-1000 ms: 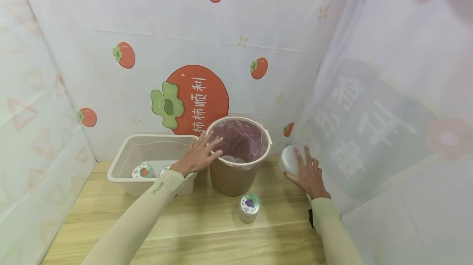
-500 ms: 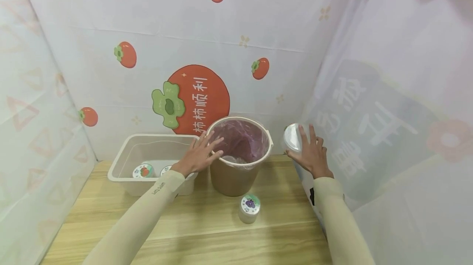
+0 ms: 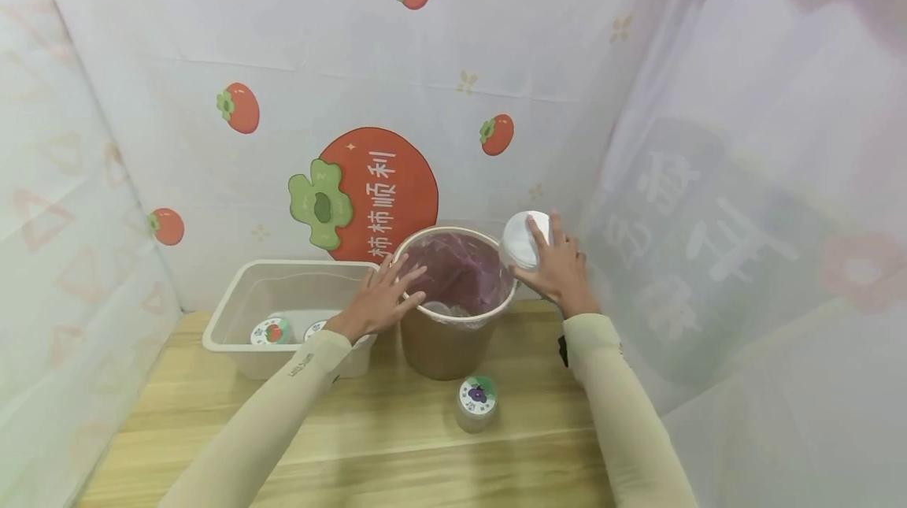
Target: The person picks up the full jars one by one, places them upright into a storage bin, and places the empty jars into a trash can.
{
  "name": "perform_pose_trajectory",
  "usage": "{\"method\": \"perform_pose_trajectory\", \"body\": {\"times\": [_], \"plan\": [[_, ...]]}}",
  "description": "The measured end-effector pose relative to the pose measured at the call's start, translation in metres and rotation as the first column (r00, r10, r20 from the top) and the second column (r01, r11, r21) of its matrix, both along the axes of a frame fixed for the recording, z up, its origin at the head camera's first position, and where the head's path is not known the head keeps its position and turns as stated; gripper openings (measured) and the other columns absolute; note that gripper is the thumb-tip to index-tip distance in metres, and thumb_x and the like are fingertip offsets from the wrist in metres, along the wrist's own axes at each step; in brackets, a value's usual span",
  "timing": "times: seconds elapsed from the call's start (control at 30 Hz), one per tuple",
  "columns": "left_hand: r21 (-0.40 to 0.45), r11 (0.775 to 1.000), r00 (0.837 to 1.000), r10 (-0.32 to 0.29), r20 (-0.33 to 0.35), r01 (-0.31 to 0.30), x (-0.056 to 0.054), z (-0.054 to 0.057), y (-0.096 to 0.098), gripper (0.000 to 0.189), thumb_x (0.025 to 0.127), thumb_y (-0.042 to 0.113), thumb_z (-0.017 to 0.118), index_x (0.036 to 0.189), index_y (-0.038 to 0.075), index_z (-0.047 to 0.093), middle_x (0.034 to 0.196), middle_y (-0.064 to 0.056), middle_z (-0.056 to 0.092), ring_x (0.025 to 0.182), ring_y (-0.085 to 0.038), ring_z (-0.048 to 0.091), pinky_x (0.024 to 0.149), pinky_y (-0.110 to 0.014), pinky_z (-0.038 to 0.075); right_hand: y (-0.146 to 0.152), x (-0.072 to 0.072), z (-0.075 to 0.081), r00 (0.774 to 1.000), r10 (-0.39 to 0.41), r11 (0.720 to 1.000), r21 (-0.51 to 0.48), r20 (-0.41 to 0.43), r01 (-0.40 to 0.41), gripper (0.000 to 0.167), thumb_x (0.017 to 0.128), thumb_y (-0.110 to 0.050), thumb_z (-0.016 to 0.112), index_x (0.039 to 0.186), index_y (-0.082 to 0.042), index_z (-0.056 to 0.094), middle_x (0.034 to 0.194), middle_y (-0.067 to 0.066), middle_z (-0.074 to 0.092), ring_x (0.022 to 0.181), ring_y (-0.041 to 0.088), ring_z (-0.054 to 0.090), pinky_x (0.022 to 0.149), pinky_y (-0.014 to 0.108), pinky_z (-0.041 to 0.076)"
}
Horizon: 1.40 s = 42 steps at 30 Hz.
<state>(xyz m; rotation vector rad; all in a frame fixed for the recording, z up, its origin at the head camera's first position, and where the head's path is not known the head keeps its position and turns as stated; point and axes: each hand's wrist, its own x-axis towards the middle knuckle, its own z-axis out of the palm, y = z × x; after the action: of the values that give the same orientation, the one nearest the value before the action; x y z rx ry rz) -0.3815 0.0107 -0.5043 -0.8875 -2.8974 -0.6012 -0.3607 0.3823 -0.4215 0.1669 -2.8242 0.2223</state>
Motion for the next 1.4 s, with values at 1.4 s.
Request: {"method": "perform_pose_trajectory", "body": {"times": [1.4], "plan": [[0.020, 1.000, 1.000, 0.014, 0.022, -0.014, 0.004, 0.001, 0.001, 0.069, 0.113, 0.063, 0.037, 0.173, 0.029, 0.033, 0.184, -0.014, 0.012, 0.170, -0.044, 0.002, 0.133, -0.075, 0.006, -0.068, -0.013, -0.027, 0.978, 0.203, 0.978, -0.043, -0.054, -0.205, 0.085, 0.102, -0.062, 0.057, 0.173, -0.025, 0.030, 0.183, 0.016, 0.015, 0.165, 0.043, 0.022, 0.129, 0.072, 0.025]]}}
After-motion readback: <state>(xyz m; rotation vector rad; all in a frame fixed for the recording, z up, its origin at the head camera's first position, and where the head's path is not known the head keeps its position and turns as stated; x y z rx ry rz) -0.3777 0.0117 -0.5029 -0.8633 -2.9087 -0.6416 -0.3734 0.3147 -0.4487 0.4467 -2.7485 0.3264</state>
